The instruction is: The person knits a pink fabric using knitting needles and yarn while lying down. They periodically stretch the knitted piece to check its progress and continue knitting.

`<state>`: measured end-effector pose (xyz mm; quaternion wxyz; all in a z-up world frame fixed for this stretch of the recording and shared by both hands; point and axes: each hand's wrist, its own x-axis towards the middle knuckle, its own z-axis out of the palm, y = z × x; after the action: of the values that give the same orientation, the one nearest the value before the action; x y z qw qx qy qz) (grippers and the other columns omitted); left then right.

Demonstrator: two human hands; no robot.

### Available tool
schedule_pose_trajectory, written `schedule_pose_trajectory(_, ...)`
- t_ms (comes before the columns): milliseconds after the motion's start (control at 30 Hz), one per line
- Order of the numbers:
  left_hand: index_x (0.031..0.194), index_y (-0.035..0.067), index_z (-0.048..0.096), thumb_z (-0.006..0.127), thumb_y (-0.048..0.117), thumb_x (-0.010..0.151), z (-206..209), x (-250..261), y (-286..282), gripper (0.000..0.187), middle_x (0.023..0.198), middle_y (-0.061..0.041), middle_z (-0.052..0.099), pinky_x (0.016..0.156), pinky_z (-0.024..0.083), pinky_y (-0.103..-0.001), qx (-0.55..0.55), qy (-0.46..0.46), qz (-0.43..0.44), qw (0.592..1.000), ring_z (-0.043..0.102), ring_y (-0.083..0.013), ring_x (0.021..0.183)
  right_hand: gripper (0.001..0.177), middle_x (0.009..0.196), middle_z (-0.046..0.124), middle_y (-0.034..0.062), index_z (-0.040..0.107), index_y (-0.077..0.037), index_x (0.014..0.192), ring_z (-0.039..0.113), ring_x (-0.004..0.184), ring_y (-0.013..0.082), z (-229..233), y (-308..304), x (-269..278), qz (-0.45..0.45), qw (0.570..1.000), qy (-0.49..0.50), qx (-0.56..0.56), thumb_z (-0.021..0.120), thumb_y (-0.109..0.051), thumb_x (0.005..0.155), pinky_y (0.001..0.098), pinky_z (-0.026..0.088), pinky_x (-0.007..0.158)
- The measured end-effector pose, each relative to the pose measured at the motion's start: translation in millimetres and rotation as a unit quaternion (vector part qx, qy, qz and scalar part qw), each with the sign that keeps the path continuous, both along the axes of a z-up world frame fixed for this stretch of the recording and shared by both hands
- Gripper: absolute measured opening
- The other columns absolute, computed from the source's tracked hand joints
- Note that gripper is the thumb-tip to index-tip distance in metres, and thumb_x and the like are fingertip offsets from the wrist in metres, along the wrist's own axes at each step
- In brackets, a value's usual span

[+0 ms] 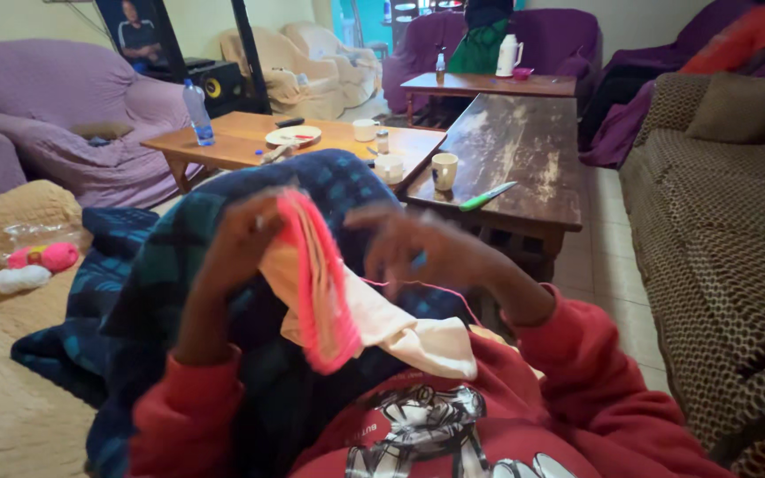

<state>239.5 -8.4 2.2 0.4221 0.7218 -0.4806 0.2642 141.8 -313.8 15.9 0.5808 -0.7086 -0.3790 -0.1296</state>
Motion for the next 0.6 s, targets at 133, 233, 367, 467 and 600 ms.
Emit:
schedule_pose_trajectory(133, 0.125, -0.001, 0.064, 0.059, 0.006, 0.103, -30.5, -37.8, -25.3, 0.024, 0.113, -0.014, 0.069, 0.091, 0.054, -0.032, -0.046, 0.045, -0.122, 0.99, 0.068, -0.0217, 0.105, 0.04, 0.134, 0.056, 0.0082, 0.061, -0.004, 0.137, 0.061, 0.105, 0.0133, -9.7, 31.0, 12.5, 0.026, 0.996, -0.071, -0.057, 0.07, -0.015, 0.099, 0.0284, 0.055, 0.09)
schedule_pose_trajectory(233, 0.128, -0.003, 0.063, 0.06, 0.001, 0.1, -26.1, -63.9, -40.5, 0.029, 0.124, -0.021, 0.067, 0.101, 0.052, -0.039, -0.062, -0.077, -0.106, 0.989, 0.067, -0.0344, 0.118, 0.033, 0.126, 0.057, 0.0087, 0.068, -0.001, 0.135, 0.056, 0.116, 0.0152, -26.4, 52.4, -4.3, -0.062, 0.969, -0.233, -0.044, 0.068, -0.013, 0.105, 0.0272, 0.047, 0.1)
schedule_pose_trajectory(367, 0.126, -0.002, 0.063, 0.061, 0.003, 0.102, -23.2, -84.3, -47.1, 0.024, 0.115, -0.02, 0.067, 0.092, 0.054, -0.039, -0.029, -0.046, -0.041, 0.998, 0.067, -0.0382, 0.108, 0.023, 0.125, 0.06, 0.0083, 0.073, -0.003, 0.126, 0.059, 0.114, 0.0134, -42.0, 58.7, -11.8, -0.083, 0.981, -0.164, 0.055, 0.064, -0.011, 0.107, 0.0253, 0.049, 0.099)
schedule_pose_trajectory(467, 0.125, -0.001, 0.063, 0.058, 0.003, 0.103, -18.8, -87.6, -44.3, 0.023, 0.112, -0.019, 0.067, 0.092, 0.052, -0.04, 0.016, -0.028, -0.023, 0.999, 0.065, -0.0374, 0.106, 0.018, 0.124, 0.059, 0.0092, 0.075, -0.002, 0.119, 0.061, 0.111, 0.0137, -50.0, 63.7, -10.8, -0.142, 0.969, -0.192, 0.07, 0.067, -0.009, 0.104, 0.0251, 0.05, 0.095)
schedule_pose_trajectory(600, 0.139, -0.001, 0.057, 0.056, 0.003, 0.1, -13.9, -99.6, -38.5, 0.04, 0.128, -0.018, 0.063, 0.108, 0.044, -0.046, 0.024, -0.126, 0.077, 0.989, 0.058, -0.0359, 0.122, 0.016, 0.117, 0.061, 0.0099, 0.076, -0.003, 0.116, 0.066, 0.104, 0.0154, -49.6, 77.4, -9.7, -0.212, 0.941, -0.26, 0.048, 0.072, -0.005, 0.101, 0.0266, 0.055, 0.09)
